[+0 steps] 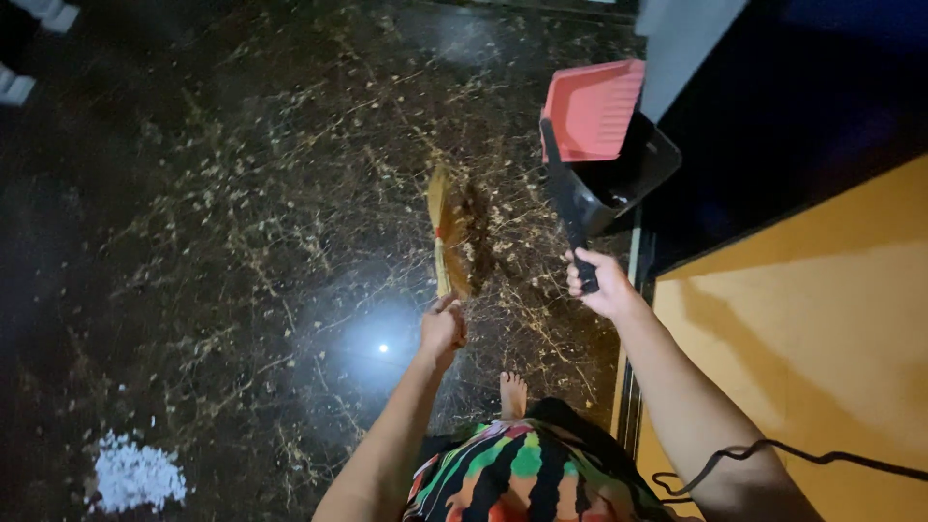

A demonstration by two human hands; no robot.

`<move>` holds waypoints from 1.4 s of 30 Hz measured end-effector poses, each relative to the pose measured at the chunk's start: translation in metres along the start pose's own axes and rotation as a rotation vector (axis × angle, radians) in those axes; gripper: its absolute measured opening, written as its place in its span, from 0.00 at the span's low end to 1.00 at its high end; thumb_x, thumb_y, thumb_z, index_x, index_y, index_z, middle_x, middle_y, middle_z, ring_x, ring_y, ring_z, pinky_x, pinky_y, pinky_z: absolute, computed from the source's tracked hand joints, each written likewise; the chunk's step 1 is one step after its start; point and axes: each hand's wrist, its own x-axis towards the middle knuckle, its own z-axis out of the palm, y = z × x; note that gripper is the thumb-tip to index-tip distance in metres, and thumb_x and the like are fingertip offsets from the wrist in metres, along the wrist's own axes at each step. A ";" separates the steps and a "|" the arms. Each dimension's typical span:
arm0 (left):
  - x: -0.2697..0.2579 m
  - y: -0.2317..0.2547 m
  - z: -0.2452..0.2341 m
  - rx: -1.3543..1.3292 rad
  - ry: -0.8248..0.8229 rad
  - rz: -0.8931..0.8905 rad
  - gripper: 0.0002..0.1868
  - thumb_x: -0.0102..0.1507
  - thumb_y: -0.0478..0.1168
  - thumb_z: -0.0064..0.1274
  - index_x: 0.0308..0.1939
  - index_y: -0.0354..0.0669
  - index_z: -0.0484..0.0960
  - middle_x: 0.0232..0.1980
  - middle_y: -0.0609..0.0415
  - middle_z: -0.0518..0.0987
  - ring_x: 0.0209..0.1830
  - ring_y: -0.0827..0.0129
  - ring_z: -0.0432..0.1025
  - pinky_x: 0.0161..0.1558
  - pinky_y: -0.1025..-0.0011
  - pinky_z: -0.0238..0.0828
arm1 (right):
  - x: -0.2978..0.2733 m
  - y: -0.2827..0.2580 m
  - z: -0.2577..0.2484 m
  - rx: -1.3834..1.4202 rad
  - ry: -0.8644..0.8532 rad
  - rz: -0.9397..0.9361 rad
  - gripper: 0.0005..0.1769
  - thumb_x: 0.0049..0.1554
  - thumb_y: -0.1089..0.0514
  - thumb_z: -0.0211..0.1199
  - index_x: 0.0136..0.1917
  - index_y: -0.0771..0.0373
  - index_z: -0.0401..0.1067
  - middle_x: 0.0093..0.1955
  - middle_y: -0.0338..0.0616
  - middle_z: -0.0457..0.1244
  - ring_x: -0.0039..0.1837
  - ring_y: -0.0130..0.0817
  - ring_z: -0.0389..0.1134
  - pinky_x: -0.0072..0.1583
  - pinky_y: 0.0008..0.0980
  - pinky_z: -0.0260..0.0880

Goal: Sweeping paper scraps from the floor into a dustpan using a small broom.

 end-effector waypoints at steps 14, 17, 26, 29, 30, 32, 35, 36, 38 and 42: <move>0.012 -0.043 -0.202 -0.337 -0.194 -0.448 0.10 0.53 0.30 0.45 0.38 0.35 0.73 0.31 0.48 0.76 0.25 0.62 0.75 0.32 0.69 0.79 | 0.120 0.209 0.043 -0.496 0.269 0.382 0.05 0.58 0.68 0.54 0.42 0.74 0.67 0.35 0.54 0.64 0.31 0.34 0.65 0.32 0.30 0.67; 0.035 -0.086 -0.267 -0.195 -0.219 -0.390 0.09 0.52 0.29 0.45 0.37 0.33 0.74 0.31 0.47 0.77 0.25 0.61 0.75 0.32 0.68 0.78 | 0.112 0.224 0.073 -0.592 0.249 0.410 0.05 0.58 0.66 0.55 0.40 0.70 0.67 0.30 0.48 0.61 0.28 0.32 0.61 0.30 0.31 0.63; -0.041 -0.045 -0.414 -0.067 0.379 -0.224 0.05 0.53 0.24 0.48 0.32 0.29 0.77 0.28 0.43 0.77 0.20 0.60 0.72 0.21 0.63 0.68 | 0.133 0.294 0.148 -0.757 0.263 0.566 0.11 0.60 0.60 0.61 0.38 0.58 0.62 0.27 0.36 0.56 0.27 0.28 0.56 0.29 0.30 0.59; -0.060 -0.040 -0.445 -0.121 0.634 -0.095 0.04 0.54 0.25 0.49 0.33 0.29 0.75 0.27 0.45 0.76 0.18 0.61 0.71 0.19 0.63 0.65 | 0.127 0.315 0.187 -0.865 0.262 0.601 0.10 0.61 0.59 0.62 0.40 0.58 0.64 0.28 0.35 0.57 0.27 0.27 0.57 0.29 0.29 0.60; -0.065 -0.040 -0.454 -0.177 0.721 -0.001 0.05 0.54 0.24 0.49 0.34 0.28 0.74 0.27 0.46 0.76 0.18 0.61 0.71 0.18 0.63 0.64 | 0.125 0.322 0.199 -0.925 0.269 0.622 0.09 0.61 0.59 0.62 0.40 0.58 0.65 0.28 0.35 0.58 0.26 0.26 0.57 0.29 0.28 0.61; -0.077 -0.037 -0.461 -0.240 0.797 0.068 0.06 0.54 0.23 0.50 0.34 0.29 0.74 0.27 0.48 0.76 0.19 0.64 0.71 0.18 0.65 0.65 | 0.148 0.350 0.200 -0.962 0.236 0.644 0.10 0.61 0.59 0.62 0.40 0.58 0.64 0.28 0.36 0.58 0.26 0.27 0.56 0.29 0.29 0.59; -0.101 -0.025 -0.452 -0.360 0.878 0.175 0.08 0.54 0.22 0.51 0.34 0.32 0.73 0.26 0.51 0.75 0.18 0.66 0.70 0.18 0.67 0.64 | 0.160 0.378 0.229 -1.037 0.172 0.647 0.09 0.61 0.60 0.62 0.40 0.59 0.65 0.28 0.37 0.57 0.25 0.28 0.55 0.28 0.31 0.57; -0.111 -0.018 -0.447 -0.417 0.876 0.208 0.08 0.54 0.23 0.50 0.34 0.35 0.72 0.25 0.52 0.74 0.17 0.67 0.69 0.17 0.67 0.63 | 0.159 0.385 0.245 -1.071 0.148 0.627 0.08 0.60 0.61 0.62 0.41 0.59 0.66 0.27 0.37 0.57 0.25 0.28 0.55 0.28 0.32 0.57; -0.130 -0.007 -0.432 -0.468 0.849 0.221 0.09 0.53 0.22 0.49 0.34 0.36 0.71 0.24 0.51 0.72 0.16 0.66 0.68 0.16 0.67 0.62 | 0.158 0.393 0.273 -1.114 0.129 0.642 0.09 0.61 0.60 0.62 0.40 0.61 0.65 0.27 0.39 0.57 0.24 0.31 0.55 0.28 0.34 0.57; -0.145 -0.004 -0.430 -0.523 0.650 0.224 0.09 0.52 0.22 0.48 0.33 0.35 0.71 0.23 0.51 0.72 0.14 0.66 0.66 0.15 0.69 0.61 | 0.196 0.427 0.281 -1.185 0.001 0.621 0.13 0.60 0.59 0.61 0.36 0.64 0.63 0.26 0.46 0.56 0.23 0.39 0.57 0.26 0.41 0.55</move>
